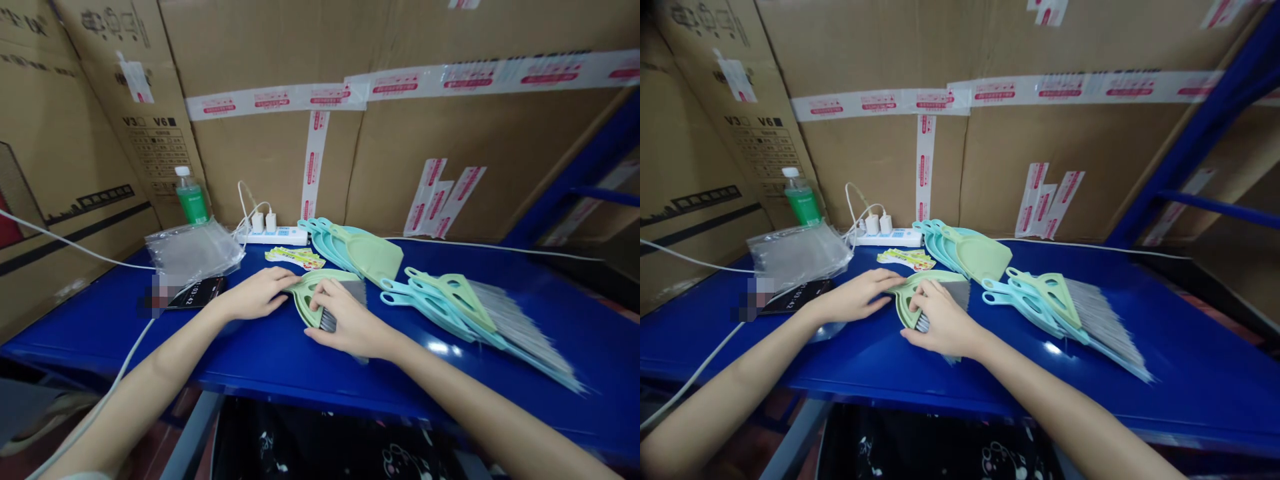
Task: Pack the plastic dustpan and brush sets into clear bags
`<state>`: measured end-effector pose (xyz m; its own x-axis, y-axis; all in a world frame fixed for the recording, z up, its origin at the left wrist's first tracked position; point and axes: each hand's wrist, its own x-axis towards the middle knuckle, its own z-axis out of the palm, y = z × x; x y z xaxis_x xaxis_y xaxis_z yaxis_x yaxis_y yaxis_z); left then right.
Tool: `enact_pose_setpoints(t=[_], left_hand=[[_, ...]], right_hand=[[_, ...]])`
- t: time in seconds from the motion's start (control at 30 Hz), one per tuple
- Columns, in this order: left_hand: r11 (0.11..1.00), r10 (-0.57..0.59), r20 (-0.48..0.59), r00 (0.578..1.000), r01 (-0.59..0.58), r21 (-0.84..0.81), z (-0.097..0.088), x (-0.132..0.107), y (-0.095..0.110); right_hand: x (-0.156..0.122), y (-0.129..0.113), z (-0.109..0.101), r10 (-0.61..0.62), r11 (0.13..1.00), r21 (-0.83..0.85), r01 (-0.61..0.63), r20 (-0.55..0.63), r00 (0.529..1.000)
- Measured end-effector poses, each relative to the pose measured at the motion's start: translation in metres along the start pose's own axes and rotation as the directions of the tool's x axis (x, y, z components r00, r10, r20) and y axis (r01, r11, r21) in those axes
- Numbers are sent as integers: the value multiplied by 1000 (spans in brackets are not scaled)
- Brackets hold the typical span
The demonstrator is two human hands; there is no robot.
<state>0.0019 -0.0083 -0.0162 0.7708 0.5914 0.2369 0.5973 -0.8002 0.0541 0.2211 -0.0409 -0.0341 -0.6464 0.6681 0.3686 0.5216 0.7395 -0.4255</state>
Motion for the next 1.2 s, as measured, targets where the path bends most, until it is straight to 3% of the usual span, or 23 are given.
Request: enact_pose_setpoints(t=[0.47,0.93,1.2], left_hand=[[998,51,6,999,-50,-42,6,1,-4],[989,19,3,1000,-18,-146,-1,0,-4],[976,-110,57,992,118,-184,-13,-5,-8]], right_hand=[[5,1,1,119,993,10,-119,-46,992],[2,-6,1,40,995,-87,-50,-109,993],[-1,-10,-4,-158,942,-316,109,-132,979]])
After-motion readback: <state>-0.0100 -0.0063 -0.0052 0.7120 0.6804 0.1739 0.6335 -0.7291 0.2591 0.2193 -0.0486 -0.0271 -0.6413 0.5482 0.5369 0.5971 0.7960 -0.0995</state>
